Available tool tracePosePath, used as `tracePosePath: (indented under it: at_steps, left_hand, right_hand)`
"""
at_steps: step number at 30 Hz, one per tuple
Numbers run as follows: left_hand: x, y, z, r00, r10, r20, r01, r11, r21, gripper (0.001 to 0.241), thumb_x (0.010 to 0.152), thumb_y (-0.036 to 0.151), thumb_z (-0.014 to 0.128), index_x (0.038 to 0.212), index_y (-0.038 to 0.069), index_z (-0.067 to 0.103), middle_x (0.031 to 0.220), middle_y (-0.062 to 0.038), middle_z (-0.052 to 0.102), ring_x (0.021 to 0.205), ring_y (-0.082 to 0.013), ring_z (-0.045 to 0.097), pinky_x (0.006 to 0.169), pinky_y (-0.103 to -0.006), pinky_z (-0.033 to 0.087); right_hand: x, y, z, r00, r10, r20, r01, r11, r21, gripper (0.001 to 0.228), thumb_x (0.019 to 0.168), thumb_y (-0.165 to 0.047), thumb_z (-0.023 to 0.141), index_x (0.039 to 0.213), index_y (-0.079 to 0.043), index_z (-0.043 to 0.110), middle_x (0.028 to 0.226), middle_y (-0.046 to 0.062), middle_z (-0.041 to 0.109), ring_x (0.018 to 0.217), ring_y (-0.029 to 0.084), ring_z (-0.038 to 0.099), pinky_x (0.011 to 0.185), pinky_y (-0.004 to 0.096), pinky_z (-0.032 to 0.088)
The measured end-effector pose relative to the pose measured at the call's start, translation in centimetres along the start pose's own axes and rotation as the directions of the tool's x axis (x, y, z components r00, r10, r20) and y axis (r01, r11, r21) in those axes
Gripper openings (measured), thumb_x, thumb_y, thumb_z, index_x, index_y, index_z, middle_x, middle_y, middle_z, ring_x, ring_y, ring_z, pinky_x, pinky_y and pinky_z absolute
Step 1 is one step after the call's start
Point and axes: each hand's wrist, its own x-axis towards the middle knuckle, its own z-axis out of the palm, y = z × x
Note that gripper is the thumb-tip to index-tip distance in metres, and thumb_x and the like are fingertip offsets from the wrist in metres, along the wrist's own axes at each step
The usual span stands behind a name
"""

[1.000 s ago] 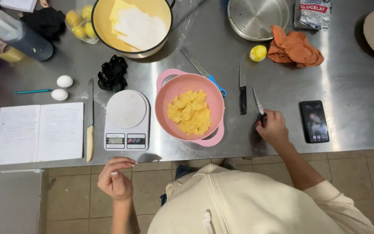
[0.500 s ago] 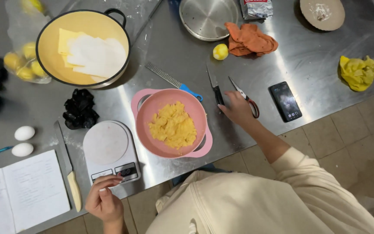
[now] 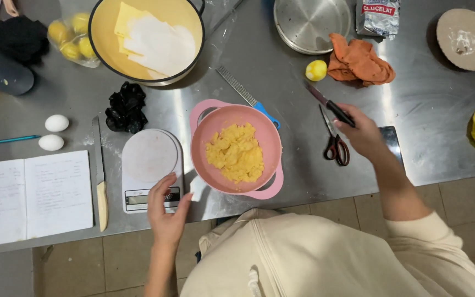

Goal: Cracking an egg into a mixture and whisking it in a bowl at a bakery workstation.

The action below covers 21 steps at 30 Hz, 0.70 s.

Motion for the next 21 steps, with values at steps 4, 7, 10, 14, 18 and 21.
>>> tracePosePath:
  at_steps: [4,7,10,14,18,21]
  left_hand:
    - [0.1,0.0,2.1,0.993,0.078,0.089,-0.087,0.991,0.099,0.065,0.073,0.020,0.088,0.131,0.004,0.063,0.147,-0.014,0.056,0.137,-0.0343,0.051,0.113,-0.0449,0.042]
    - [-0.1,-0.9,3.1,0.982,0.093,0.162,-0.117,0.982,0.151,0.073,0.066,0.029,0.091,0.130,0.007,0.065,0.153,-0.015,0.049,0.143,-0.0377,0.044,0.115,-0.0485,0.038]
    - [-0.1,-1.3,3.6,0.976,0.110,0.189,-0.144,0.974,0.176,0.072,0.064,0.036,0.092,0.126,0.010,0.067,0.156,-0.016,0.046,0.145,-0.0384,0.041,0.116,-0.0499,0.036]
    - [-0.4,-1.9,4.3,0.969,0.131,0.209,-0.174,0.963,0.204,0.066,0.063,0.042,0.090,0.119,0.012,0.070,0.157,-0.017,0.044,0.147,-0.0391,0.039,0.117,-0.0558,0.032]
    - [-0.7,-2.8,5.1,0.964,0.126,0.232,-0.181,0.955,0.233,0.058,0.064,0.044,0.089,0.110,0.014,0.071,0.158,-0.016,0.043,0.148,-0.0390,0.038,0.118,-0.0620,0.026]
    - [-0.8,-2.9,5.2,0.965,0.125,0.230,-0.181,0.955,0.237,0.056,0.065,0.044,0.089,0.108,0.014,0.071,0.159,-0.016,0.043,0.148,-0.0383,0.038,0.118,-0.0632,0.024]
  right_hand:
    - [-1.6,-13.9,-3.7,0.999,0.016,0.049,-0.012,0.997,-0.073,0.044,0.098,-0.017,0.067,0.141,-0.010,0.059,0.114,0.002,0.069,0.100,0.015,0.061,0.087,0.030,0.049]
    - [-1.4,-19.3,-2.9,0.989,-0.020,0.145,0.085,0.885,-0.458,0.038,0.093,-0.024,0.072,0.131,-0.021,0.070,0.113,0.002,0.071,0.095,0.023,0.067,0.082,0.035,0.052]
    - [-0.1,-21.0,-0.2,0.953,-0.141,0.267,0.287,0.701,-0.653,0.037,0.090,-0.031,0.073,0.127,-0.029,0.074,0.096,-0.003,0.070,0.092,0.024,0.067,0.072,0.038,0.051]
    - [3.2,-22.8,4.4,0.657,-0.552,0.513,0.728,0.288,-0.622,0.032,0.083,-0.025,0.072,0.113,-0.033,0.078,0.091,-0.008,0.067,0.084,0.016,0.060,0.073,0.037,0.041]
    - [6.0,-25.8,8.9,0.529,-0.561,0.637,0.805,0.093,-0.586,0.026,0.085,-0.026,0.066,0.105,-0.035,0.080,0.088,-0.008,0.065,0.087,0.014,0.060,0.077,0.035,0.039]
    - [8.0,-26.3,11.3,0.453,-0.579,0.678,0.840,0.024,-0.541,0.023,0.084,-0.026,0.065,0.099,-0.036,0.080,0.085,-0.008,0.064,0.088,0.015,0.060,0.078,0.035,0.040]
